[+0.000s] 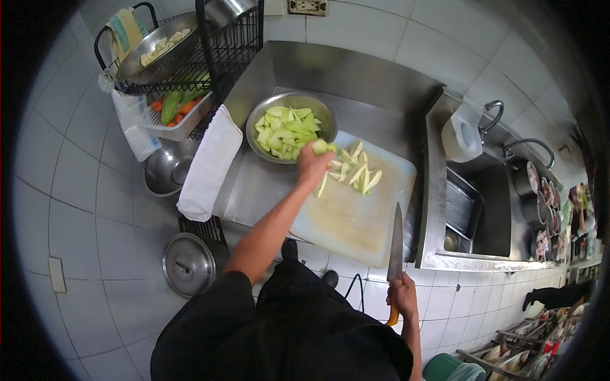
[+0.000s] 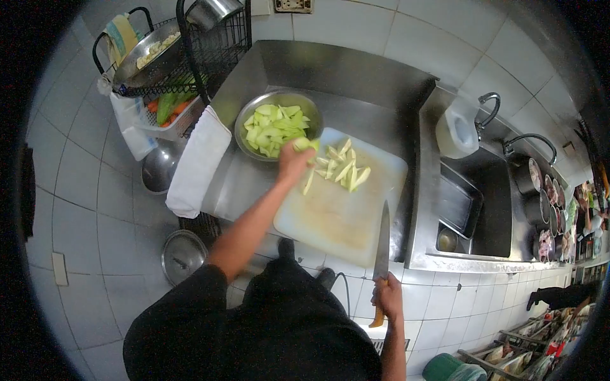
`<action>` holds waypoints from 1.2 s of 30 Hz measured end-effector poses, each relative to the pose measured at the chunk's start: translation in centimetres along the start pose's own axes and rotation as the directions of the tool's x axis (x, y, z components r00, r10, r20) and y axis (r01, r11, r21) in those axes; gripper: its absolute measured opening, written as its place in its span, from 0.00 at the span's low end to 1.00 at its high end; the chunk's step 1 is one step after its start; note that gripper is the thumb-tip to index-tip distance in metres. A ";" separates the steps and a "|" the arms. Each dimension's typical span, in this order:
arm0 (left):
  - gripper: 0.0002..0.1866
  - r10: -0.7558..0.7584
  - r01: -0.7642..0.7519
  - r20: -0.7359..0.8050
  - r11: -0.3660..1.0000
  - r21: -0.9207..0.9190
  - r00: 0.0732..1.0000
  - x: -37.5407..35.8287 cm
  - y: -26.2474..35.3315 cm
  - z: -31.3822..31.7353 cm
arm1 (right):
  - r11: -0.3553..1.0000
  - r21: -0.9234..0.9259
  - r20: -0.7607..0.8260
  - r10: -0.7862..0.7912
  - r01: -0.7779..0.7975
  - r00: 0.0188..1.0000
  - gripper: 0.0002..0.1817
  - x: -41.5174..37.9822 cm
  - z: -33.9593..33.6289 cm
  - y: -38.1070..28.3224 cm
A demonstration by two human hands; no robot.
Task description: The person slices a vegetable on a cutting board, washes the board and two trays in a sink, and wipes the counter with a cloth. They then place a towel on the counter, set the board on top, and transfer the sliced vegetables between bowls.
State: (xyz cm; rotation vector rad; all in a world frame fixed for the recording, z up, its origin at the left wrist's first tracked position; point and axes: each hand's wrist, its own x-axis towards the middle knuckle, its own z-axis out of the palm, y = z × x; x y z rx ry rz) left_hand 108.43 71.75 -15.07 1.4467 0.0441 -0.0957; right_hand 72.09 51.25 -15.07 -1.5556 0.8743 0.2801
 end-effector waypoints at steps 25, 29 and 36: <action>0.28 0.248 -0.182 -0.037 0.795 0.579 0.968 -1.2 3.7 -9.5 | 0.476 -0.790 -0.106 -0.726 0.385 0.680 0.17 22.1 3.1 -16.9; 0.23 0.126 -0.004 -0.217 0.872 0.490 0.968 -10.7 1.6 -10.5 | 0.331 -0.826 0.020 -0.791 0.456 0.612 0.18 30.7 2.2 -19.9; 0.18 -0.440 0.437 -0.419 0.893 -0.110 0.794 -22.4 -2.7 -8.8 | 0.280 -0.783 0.143 -0.789 0.556 0.598 0.15 40.3 1.4 -22.3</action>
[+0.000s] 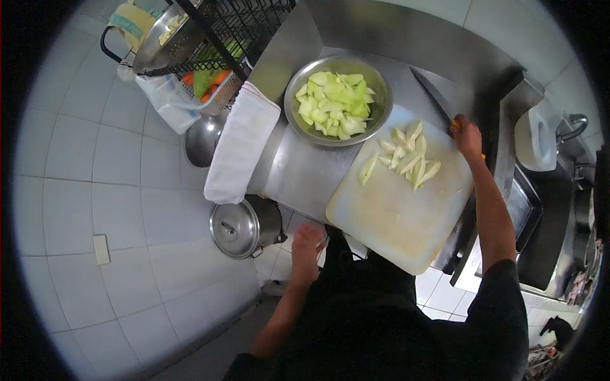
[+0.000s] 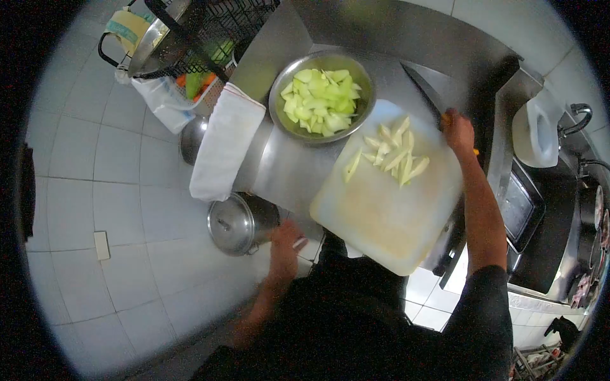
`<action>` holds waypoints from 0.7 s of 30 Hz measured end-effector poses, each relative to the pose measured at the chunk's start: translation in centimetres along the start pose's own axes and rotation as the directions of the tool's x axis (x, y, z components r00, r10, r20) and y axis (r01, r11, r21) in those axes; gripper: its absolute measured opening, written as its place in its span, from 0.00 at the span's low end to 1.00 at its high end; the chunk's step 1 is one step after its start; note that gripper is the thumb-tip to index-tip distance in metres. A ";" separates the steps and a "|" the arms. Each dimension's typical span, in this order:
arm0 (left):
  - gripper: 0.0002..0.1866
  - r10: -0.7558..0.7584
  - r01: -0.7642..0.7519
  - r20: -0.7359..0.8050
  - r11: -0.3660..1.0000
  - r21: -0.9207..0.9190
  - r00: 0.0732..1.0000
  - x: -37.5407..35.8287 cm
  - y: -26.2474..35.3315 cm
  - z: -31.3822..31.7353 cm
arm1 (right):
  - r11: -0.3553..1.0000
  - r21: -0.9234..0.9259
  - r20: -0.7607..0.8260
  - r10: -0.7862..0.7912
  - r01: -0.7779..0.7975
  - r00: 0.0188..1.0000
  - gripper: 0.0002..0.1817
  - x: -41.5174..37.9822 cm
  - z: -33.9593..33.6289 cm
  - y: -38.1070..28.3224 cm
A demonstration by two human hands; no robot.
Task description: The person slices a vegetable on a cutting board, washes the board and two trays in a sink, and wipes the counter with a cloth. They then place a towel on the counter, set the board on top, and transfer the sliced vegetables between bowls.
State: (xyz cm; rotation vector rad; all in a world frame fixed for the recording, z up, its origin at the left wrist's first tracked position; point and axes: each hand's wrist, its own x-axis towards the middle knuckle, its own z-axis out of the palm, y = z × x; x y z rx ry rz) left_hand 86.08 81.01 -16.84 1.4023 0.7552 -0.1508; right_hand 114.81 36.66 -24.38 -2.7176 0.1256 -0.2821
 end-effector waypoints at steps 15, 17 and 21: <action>0.39 0.058 -0.059 -0.084 0.998 -0.001 0.995 2.3 1.1 6.2 | 0.997 0.079 -0.166 -0.002 0.016 0.986 0.17 -0.1 -1.2 -0.7; 0.39 0.116 -0.114 -0.007 0.984 0.136 0.993 4.1 1.0 5.1 | 0.977 0.206 -0.047 0.060 -0.049 0.997 0.17 -2.5 -4.0 -3.5; 0.38 0.109 -0.099 0.089 0.989 -0.110 0.990 9.1 4.0 6.9 | 0.900 0.430 0.061 0.043 -0.065 0.997 0.17 -8.7 -6.7 -7.4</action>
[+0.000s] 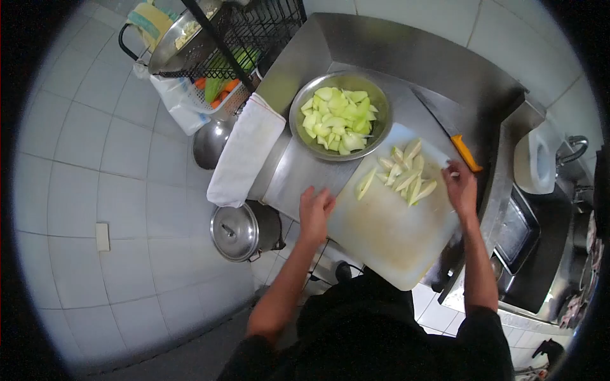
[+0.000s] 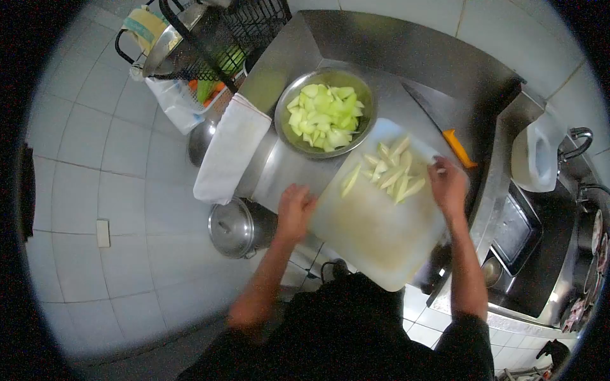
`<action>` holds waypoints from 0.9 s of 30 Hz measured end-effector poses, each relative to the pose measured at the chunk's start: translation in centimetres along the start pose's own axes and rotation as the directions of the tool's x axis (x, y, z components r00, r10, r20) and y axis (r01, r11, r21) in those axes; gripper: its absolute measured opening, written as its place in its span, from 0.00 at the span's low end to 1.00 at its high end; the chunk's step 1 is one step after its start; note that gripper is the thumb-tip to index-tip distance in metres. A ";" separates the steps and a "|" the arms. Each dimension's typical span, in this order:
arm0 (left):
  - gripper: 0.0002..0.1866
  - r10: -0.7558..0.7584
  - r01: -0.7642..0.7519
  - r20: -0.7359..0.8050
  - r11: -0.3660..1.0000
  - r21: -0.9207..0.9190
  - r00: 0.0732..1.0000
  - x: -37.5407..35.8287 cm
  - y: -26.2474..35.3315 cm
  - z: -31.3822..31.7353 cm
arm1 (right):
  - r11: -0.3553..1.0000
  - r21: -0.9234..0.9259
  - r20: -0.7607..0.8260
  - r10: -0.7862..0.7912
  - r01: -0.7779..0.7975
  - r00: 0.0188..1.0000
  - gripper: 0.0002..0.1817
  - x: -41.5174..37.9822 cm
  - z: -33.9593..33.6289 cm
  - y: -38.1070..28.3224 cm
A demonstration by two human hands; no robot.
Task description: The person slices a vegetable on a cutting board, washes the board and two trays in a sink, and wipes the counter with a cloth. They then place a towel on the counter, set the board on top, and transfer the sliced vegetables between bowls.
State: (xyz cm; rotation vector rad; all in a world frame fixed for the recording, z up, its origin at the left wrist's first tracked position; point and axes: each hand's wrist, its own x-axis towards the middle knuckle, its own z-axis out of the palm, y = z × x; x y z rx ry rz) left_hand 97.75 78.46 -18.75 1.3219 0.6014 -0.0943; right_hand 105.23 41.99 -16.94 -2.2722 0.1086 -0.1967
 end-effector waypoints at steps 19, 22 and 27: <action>0.23 -0.206 0.272 0.191 0.853 -0.445 0.960 11.4 5.3 3.9 | 0.859 0.400 0.080 0.315 -0.320 0.946 0.14 -16.3 -0.3 -6.1; 0.20 -0.269 0.341 0.229 0.857 -0.387 0.936 9.6 6.1 2.5 | 0.823 0.461 0.024 0.363 -0.332 0.932 0.14 -17.2 0.3 -9.9; 0.22 -0.308 0.449 0.476 0.867 -0.215 0.823 2.0 11.5 -0.3 | 0.750 0.605 -0.097 0.403 -0.267 0.910 0.15 -19.0 2.3 -15.3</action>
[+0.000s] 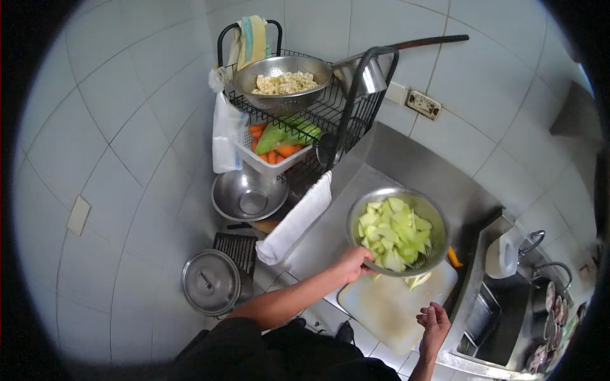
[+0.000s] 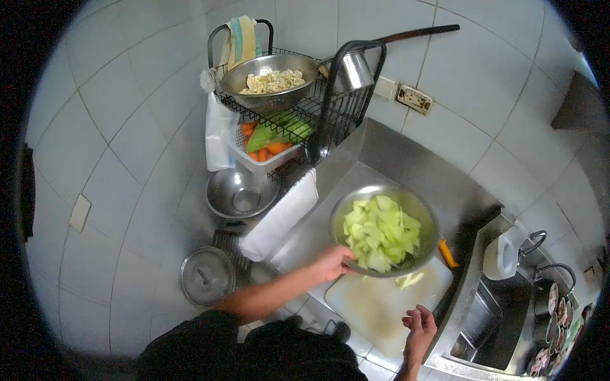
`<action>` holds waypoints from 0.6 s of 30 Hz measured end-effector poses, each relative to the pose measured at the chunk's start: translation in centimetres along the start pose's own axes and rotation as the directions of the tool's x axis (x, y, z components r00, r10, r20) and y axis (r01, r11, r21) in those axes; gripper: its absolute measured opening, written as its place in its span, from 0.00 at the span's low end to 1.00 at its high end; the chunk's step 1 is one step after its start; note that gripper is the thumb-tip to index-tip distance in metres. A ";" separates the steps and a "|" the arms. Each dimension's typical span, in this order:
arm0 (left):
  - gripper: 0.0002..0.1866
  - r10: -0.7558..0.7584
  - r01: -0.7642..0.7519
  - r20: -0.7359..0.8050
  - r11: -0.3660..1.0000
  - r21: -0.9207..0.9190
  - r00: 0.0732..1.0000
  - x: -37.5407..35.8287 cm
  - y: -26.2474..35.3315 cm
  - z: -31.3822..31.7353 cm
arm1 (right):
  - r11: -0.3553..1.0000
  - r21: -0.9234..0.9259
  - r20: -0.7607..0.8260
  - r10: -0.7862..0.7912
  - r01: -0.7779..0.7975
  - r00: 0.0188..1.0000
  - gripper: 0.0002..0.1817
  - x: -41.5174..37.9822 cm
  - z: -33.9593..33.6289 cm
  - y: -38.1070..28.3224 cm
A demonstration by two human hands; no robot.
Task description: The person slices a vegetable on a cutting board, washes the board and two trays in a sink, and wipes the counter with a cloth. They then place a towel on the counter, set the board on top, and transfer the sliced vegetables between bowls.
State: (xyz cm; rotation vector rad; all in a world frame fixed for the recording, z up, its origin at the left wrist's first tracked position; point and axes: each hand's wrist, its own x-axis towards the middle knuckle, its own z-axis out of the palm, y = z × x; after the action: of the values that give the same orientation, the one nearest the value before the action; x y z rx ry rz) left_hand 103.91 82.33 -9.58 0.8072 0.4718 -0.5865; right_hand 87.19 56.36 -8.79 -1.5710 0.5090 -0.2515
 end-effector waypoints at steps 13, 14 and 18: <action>0.23 0.220 -0.254 0.175 0.946 0.204 0.960 -28.8 25.1 -7.2 | 0.999 0.008 -0.084 0.051 -0.051 0.995 0.15 -8.0 7.2 -0.4; 0.23 0.293 -0.330 0.195 0.923 0.199 0.936 -30.1 26.7 -7.8 | 0.998 0.029 -0.088 0.064 -0.061 0.994 0.15 -8.3 7.0 0.0; 0.21 0.614 -0.585 0.010 0.746 0.319 0.789 -32.7 33.4 -7.1 | 0.990 0.090 -0.086 0.115 -0.107 0.990 0.15 -10.0 6.4 0.9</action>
State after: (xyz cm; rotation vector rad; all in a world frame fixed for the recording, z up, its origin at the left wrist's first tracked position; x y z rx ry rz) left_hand 99.95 116.15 23.17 1.2258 0.1780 -0.0057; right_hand 81.28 66.69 -8.68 -1.4476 0.6473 -0.2574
